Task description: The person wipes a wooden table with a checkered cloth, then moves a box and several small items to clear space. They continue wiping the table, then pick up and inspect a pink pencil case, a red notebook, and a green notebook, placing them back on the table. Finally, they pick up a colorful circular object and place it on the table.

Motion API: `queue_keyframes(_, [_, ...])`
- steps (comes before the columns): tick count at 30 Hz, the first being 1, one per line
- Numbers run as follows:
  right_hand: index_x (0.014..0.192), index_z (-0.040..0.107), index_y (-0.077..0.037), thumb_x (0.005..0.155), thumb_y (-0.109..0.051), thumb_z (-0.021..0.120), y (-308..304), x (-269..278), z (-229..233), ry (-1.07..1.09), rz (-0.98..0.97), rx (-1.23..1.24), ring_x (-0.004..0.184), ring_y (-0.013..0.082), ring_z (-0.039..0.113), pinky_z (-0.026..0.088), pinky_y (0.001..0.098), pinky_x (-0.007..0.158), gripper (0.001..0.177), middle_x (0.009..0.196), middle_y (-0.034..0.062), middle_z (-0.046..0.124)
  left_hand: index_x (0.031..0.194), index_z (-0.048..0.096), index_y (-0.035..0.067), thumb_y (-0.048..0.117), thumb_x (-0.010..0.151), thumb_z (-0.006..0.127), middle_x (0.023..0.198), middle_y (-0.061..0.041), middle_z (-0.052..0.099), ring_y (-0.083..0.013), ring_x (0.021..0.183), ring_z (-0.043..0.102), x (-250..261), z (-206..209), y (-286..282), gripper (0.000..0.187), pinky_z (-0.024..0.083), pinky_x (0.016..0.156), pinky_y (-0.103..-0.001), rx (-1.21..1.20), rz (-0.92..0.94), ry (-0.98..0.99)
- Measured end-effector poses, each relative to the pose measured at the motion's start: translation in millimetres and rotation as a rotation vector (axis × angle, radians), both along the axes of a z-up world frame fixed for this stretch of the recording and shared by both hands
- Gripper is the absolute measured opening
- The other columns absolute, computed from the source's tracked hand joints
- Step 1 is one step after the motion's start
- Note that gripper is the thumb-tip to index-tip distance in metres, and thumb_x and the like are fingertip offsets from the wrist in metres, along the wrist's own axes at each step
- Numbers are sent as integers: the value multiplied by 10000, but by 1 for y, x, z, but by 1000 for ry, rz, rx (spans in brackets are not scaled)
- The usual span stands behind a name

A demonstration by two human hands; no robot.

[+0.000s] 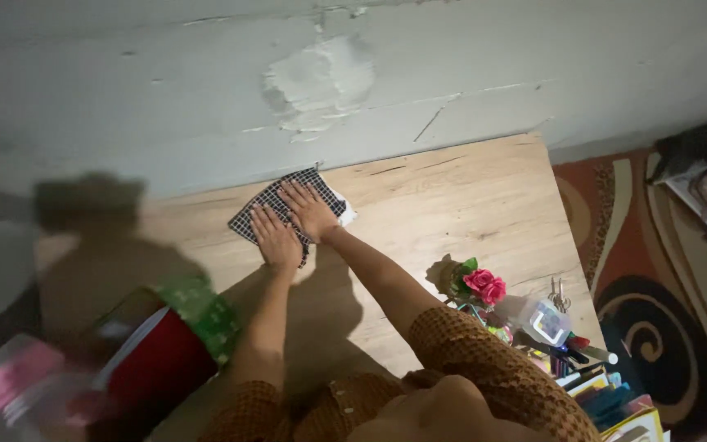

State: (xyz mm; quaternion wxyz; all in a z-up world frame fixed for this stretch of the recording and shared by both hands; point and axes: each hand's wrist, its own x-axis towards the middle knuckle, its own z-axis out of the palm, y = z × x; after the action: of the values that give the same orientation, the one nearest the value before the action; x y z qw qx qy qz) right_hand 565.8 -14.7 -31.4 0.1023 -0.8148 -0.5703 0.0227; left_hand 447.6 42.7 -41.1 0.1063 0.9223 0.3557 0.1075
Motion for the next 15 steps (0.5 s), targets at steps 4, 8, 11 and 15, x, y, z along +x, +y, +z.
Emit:
queue_keyframes(4, [1636, 246, -214, 1103, -389, 303, -2, 15, -10, -5, -11, -13, 1584, 262, 186, 131, 473, 1297, 564, 1709, 21, 214, 1567, 220, -106, 305, 1017, 426, 1621, -348, 194, -475, 1527, 172, 16, 3, 2, 717, 87, 1257, -550, 15, -11, -11])
queue_keyframes(8, [1621, 281, -210, 1096, -396, 296, -19, 29, -6, 20, -27, 42, 1575, 243, 224, 150, 469, 1296, 557, 1694, 21, 263, 1544, 257, -129, 261, 991, 488, 1606, -372, 209, -494, 1519, 180, 31, 7, -6, 715, 91, 1255, -560, 50, -81, 10])
queue_keyframes(11, [1613, 297, -197, 1104, -384, 293, -44, 50, 0, 32, -22, 35, 1569, 247, 235, 155, 479, 1292, 543, 1682, 30, 286, 1539, 272, -128, 242, 975, 537, 1605, -371, 223, -484, 1522, 192, 51, 9, -21, 725, 94, 1258, -549, 9, -142, 28])
queue_keyframes(15, [1622, 283, -207, 1110, -367, 274, -89, 96, 7, 81, 20, -21, 1553, 251, 267, 171, 493, 1288, 536, 1669, 37, 314, 1539, 275, -116, 269, 993, 518, 1620, -348, 220, -457, 1534, 194, 88, 22, -61, 712, 94, 1262, -534, -71, -205, 60])
